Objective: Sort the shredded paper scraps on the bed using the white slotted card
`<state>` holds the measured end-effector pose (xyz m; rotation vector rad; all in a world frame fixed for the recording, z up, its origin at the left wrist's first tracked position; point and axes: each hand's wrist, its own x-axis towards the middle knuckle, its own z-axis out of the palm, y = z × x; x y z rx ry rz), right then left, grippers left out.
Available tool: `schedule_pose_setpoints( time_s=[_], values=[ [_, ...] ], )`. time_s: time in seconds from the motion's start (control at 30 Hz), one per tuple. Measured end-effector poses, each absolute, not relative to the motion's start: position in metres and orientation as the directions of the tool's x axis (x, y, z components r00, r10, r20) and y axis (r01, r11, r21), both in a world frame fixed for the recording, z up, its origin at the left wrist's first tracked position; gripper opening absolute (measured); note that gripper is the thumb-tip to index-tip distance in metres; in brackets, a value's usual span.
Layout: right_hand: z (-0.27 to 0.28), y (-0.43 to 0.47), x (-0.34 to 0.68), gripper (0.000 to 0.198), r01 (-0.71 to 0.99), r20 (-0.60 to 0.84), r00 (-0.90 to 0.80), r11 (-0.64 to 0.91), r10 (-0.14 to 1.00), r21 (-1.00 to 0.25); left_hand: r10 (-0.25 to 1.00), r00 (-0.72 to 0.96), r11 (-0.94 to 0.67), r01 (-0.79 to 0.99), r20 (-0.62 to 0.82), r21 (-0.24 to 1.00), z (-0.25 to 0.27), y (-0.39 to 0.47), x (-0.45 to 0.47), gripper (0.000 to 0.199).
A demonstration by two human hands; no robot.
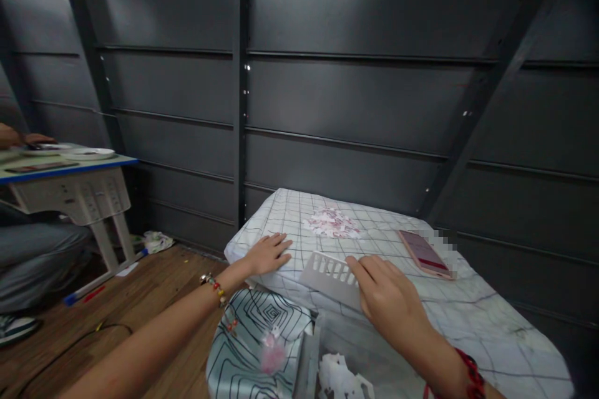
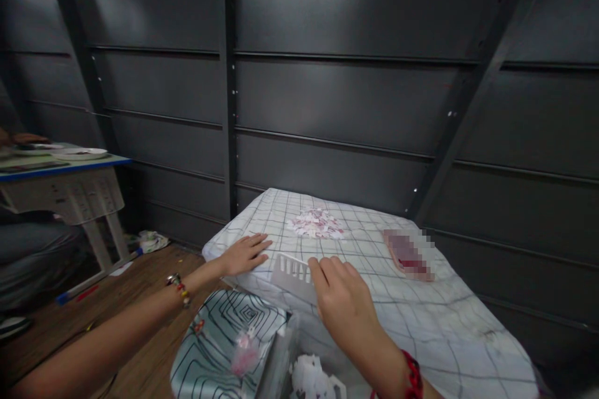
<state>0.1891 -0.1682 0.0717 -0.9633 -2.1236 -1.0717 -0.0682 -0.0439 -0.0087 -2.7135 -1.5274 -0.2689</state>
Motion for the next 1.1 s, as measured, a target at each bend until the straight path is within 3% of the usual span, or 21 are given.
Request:
schedule_pose_setpoints(
  time_s=[0.13, 0.3, 0.57, 0.7, 0.9, 1.1],
  values=[
    [0.079, -0.173, 0.189, 0.032, 0.778, 0.741, -0.597, 0.448, 0.307, 0.441, 0.854, 0.501, -0.513, 0.856, 0.139, 0.064, -0.009, -0.045, -0.068, 0.05],
    [0.085, -0.147, 0.228, 0.031, 0.822, 0.75, -0.561, 0.336, 0.349, 0.459, 0.867, 0.49, -0.497, 0.865, 0.09, 0.076, -0.005, -0.045, -0.067, 0.053],
    [0.062, -0.07, 0.303, 0.027, 0.859, 0.739, -0.499, 0.374, 0.453, 0.35, 0.871, 0.458, -0.443, 0.889, -0.18, 0.12, 0.029, -0.039, -0.057, 0.057],
    [0.053, -0.053, 0.306, 0.031, 0.862, 0.72, -0.488, 0.403, 0.493, 0.308, 0.895, 0.436, -0.432, 0.899, -0.089, 0.065, 0.037, -0.03, -0.035, 0.048],
    [0.052, -0.046, 0.301, 0.029, 0.861, 0.681, -0.48, 0.448, 0.554, 0.243, 0.845, 0.508, -0.533, 0.827, 0.168, 0.177, 0.026, -0.02, 0.0, 0.05],
    [0.06, -0.054, 0.298, 0.028, 0.862, 0.561, -0.464, 0.496, 0.686, 0.107, 0.815, 0.571, -0.579, 0.798, 0.094, 0.168, 0.01, -0.03, 0.015, 0.066]
  ],
)
